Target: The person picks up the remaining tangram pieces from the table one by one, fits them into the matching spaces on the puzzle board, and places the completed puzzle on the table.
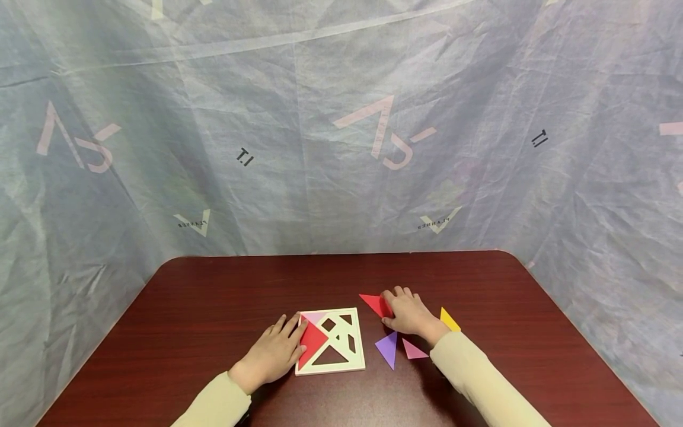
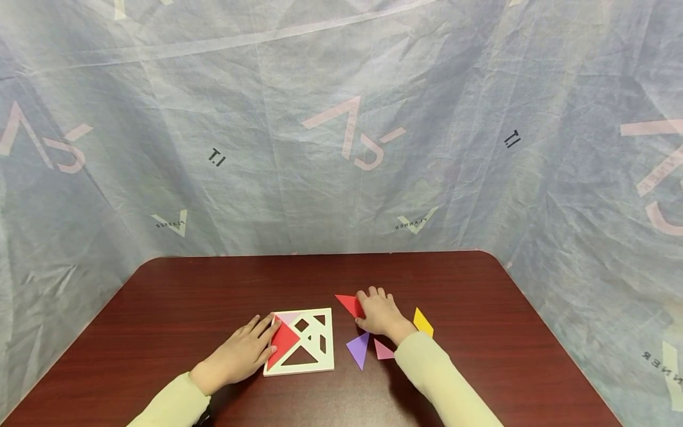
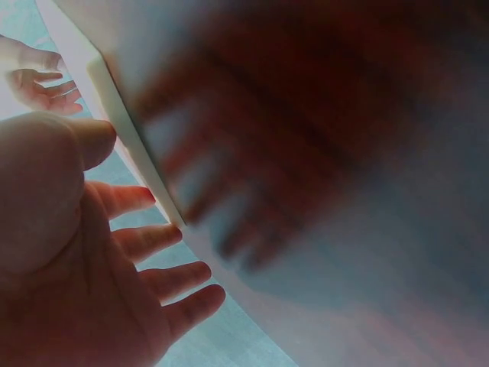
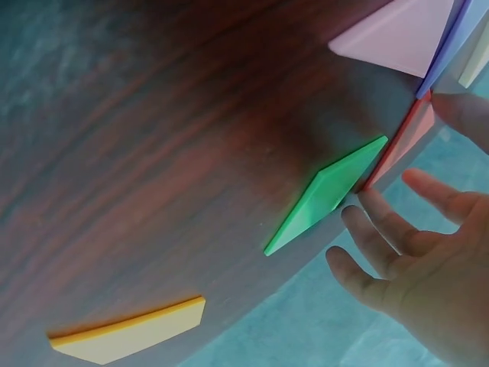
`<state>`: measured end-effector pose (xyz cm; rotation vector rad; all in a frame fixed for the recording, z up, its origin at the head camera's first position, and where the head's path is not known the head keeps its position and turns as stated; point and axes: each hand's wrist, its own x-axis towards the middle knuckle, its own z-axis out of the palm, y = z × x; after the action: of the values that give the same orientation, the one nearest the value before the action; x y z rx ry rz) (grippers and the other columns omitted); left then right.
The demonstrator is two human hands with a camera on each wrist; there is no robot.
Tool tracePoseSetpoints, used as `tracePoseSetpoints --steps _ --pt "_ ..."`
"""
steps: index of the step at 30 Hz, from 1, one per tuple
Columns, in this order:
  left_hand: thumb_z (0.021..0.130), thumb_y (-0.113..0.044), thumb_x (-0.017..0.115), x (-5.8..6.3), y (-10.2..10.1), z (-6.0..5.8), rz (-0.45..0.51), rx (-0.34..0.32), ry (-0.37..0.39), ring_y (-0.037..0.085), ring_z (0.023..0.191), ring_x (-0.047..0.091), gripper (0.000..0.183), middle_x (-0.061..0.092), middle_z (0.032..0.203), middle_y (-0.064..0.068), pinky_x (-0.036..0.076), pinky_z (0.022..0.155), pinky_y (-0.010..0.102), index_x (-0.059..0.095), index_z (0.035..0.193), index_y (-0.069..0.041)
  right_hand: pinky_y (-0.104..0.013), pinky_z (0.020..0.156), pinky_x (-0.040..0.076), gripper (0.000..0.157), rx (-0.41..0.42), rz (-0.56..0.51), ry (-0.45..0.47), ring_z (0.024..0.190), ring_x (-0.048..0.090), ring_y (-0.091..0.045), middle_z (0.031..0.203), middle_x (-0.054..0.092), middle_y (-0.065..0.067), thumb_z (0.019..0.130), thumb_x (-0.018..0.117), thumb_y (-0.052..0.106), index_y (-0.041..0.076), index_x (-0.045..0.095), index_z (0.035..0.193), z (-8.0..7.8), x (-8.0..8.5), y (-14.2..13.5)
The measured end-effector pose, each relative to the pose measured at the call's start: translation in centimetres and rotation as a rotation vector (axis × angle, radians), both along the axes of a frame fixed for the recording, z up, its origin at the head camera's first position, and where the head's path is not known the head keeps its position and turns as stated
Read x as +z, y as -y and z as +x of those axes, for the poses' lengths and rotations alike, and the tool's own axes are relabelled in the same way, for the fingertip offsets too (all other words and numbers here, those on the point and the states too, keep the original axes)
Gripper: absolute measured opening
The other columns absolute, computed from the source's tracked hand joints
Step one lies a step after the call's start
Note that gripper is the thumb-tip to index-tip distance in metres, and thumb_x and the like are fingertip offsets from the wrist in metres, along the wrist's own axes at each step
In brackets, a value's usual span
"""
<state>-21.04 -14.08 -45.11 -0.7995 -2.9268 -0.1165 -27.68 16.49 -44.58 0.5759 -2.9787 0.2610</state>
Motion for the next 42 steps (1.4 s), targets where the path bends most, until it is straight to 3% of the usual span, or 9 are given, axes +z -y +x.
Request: tracePoseSetpoints --steps 13,21,30,35,42 --pt "0.094 -0.031 0.046 -0.14 0.06 -0.13 -0.004 -0.003 0.016 0.044 0.125 0.039 0.049 0.040 0.140 0.019 0.037 0.098 0.051 0.043 0.134 -0.003 -0.040 0.073 0.035 0.058 -0.047 -0.091 0.075 0.093 0.043 -0.026 0.101 0.051 -0.011 0.062 0.079 0.029 0.011 0.055 0.112 -0.66 0.09 -0.09" --pt "0.094 -0.031 0.047 -0.08 0.01 -0.03 -0.003 -0.003 0.009 0.043 0.125 0.040 0.049 0.041 0.139 0.019 0.037 0.098 0.051 0.044 0.134 -0.002 -0.040 0.074 0.037 0.059 -0.045 -0.085 0.031 0.095 0.042 -0.028 0.106 0.046 -0.013 0.061 0.081 0.025 0.001 0.060 0.112 -0.52 0.49 0.19" --pt "0.094 -0.031 0.046 -0.25 0.05 -0.13 -0.006 0.000 0.012 0.044 0.125 0.039 0.050 0.040 0.139 0.019 0.037 0.098 0.051 0.043 0.135 -0.002 -0.041 0.075 0.039 0.056 -0.018 -0.095 0.002 0.096 0.042 -0.029 0.108 0.046 -0.014 0.061 0.082 0.024 0.004 0.061 0.109 -0.23 0.69 0.28" --pt "0.094 -0.032 0.047 -0.29 0.07 -0.20 -0.011 -0.001 0.007 0.043 0.125 0.039 0.050 0.040 0.139 0.018 0.037 0.098 0.051 0.043 0.135 -0.003 -0.042 0.074 0.042 0.053 0.021 -0.086 -0.067 0.089 0.050 -0.027 0.101 0.053 -0.012 0.063 0.081 0.022 0.003 0.061 0.108 -0.37 0.50 0.30" --pt "0.094 -0.031 0.048 -0.24 0.11 -0.17 -0.011 -0.008 0.011 0.043 0.125 0.040 0.050 0.040 0.139 0.018 0.037 0.097 0.052 0.044 0.135 -0.003 -0.035 0.065 0.047 0.031 0.054 -0.166 -0.156 0.067 0.052 -0.017 0.086 0.057 -0.007 0.070 0.074 0.007 0.002 0.064 0.099 -0.80 0.26 0.31"
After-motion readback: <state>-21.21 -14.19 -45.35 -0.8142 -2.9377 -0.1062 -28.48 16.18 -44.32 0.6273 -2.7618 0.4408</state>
